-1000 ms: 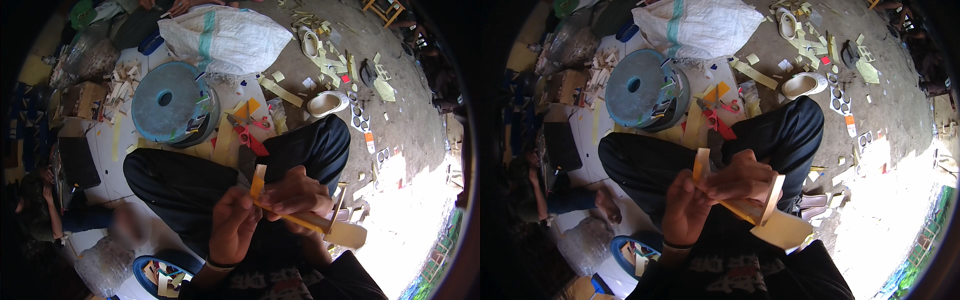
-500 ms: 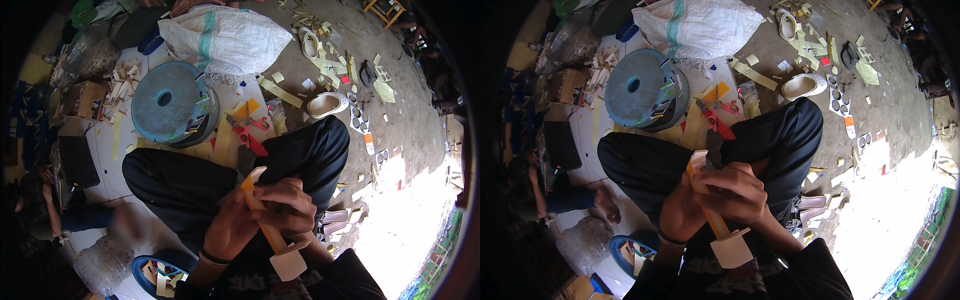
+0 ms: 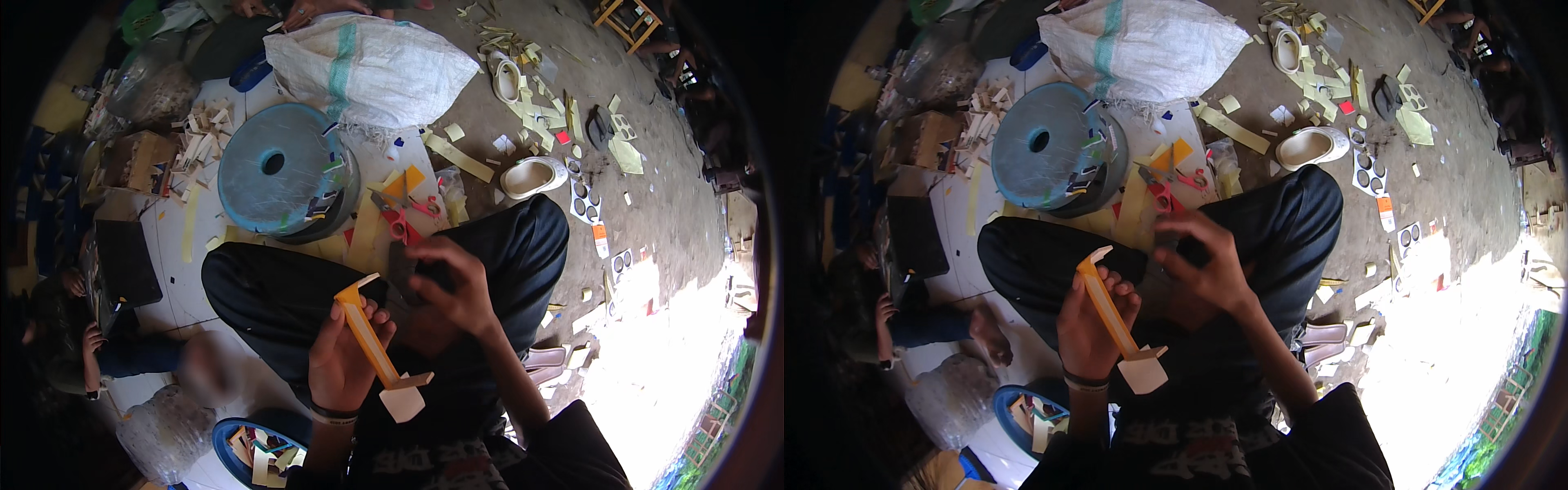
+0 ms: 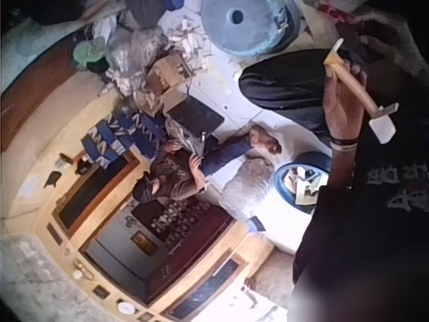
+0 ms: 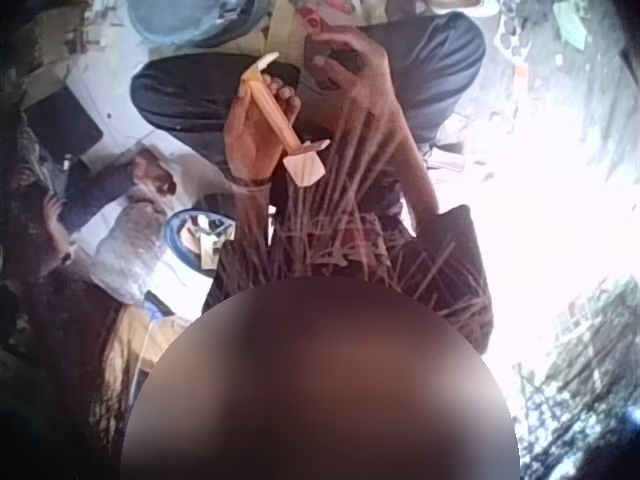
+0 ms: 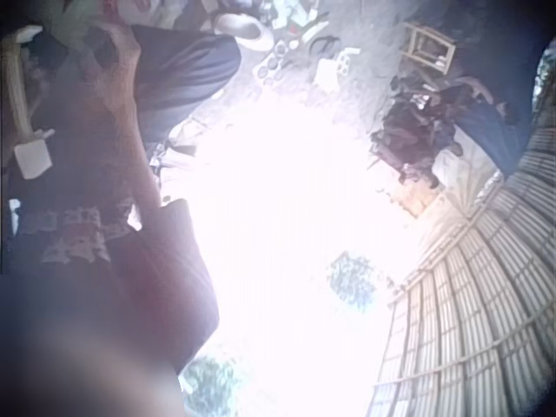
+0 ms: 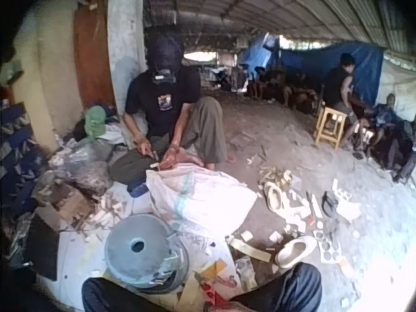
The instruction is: The person sits on the floor and assembles a small paper craft by folding yellow and white paper pieces. They use a red utility knife to trim edges and a pair of pink scissors to cut the paper. The person repeatedly folds and adjusts the paper to form a small structure.
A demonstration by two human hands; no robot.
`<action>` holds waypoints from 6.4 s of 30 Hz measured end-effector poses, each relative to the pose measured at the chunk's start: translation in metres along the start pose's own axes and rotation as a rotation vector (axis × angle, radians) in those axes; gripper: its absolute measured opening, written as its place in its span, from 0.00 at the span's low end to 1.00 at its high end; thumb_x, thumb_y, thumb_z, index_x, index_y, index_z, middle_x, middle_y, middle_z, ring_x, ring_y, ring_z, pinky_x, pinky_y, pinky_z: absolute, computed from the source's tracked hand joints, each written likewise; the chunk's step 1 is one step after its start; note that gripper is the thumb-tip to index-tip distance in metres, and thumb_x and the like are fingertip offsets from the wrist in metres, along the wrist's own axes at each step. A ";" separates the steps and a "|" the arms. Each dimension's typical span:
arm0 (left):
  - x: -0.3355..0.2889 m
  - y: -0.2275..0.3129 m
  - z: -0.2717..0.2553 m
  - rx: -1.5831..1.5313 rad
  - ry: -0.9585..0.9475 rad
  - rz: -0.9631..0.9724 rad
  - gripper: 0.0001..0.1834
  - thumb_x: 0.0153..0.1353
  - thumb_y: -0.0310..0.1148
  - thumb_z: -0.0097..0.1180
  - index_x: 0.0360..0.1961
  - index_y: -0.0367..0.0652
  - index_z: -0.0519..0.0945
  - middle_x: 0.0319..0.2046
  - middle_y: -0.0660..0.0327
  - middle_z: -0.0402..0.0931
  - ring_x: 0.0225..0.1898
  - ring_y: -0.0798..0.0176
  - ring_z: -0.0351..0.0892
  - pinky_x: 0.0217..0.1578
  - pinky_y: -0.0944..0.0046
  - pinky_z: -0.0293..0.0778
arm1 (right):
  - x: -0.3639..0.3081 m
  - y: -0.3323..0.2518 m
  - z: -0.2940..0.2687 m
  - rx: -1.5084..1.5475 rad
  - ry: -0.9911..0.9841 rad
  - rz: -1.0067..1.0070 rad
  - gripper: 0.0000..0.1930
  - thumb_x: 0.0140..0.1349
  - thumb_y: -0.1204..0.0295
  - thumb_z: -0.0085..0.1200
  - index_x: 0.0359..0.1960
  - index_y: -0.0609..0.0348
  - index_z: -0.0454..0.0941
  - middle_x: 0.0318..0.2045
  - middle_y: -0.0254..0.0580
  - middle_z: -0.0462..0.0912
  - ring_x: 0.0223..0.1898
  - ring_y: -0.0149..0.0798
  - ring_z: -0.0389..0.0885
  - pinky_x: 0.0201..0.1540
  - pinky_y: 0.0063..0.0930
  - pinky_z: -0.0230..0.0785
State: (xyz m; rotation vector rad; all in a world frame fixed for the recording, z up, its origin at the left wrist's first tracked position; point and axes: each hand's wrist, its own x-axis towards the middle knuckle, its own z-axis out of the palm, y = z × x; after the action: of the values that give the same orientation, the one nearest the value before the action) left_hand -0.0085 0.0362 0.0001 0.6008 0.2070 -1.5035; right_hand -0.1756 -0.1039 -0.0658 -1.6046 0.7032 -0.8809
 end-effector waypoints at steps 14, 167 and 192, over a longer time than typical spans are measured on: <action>0.011 0.003 0.031 0.116 0.108 0.049 0.15 0.75 0.44 0.54 0.51 0.43 0.76 0.41 0.64 0.70 0.38 0.69 0.70 0.37 0.65 0.69 | 0.003 0.058 0.002 -0.786 -0.094 0.324 0.20 0.63 0.71 0.60 0.56 0.59 0.78 0.46 0.58 0.81 0.43 0.63 0.83 0.50 0.54 0.76; -0.011 -0.009 0.036 0.111 0.085 0.048 0.16 0.71 0.41 0.56 0.54 0.44 0.75 0.46 0.58 0.79 0.46 0.63 0.79 0.50 0.62 0.75 | -0.038 -0.042 -0.017 -0.093 -0.006 -0.175 0.21 0.54 0.77 0.68 0.51 0.68 0.84 0.41 0.55 0.86 0.38 0.47 0.88 0.41 0.34 0.79; -0.007 -0.008 0.039 0.206 0.175 0.195 0.18 0.75 0.40 0.55 0.58 0.40 0.74 0.50 0.53 0.77 0.41 0.64 0.74 0.45 0.64 0.73 | -0.044 -0.033 -0.005 -0.086 0.002 -0.108 0.20 0.57 0.76 0.64 0.52 0.70 0.83 0.39 0.57 0.86 0.37 0.46 0.87 0.41 0.33 0.78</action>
State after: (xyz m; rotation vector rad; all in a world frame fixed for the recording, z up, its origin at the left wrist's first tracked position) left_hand -0.0262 0.0234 0.0344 0.8939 0.1236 -1.2923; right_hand -0.2041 -0.0633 -0.0411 -1.7316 0.6681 -0.9418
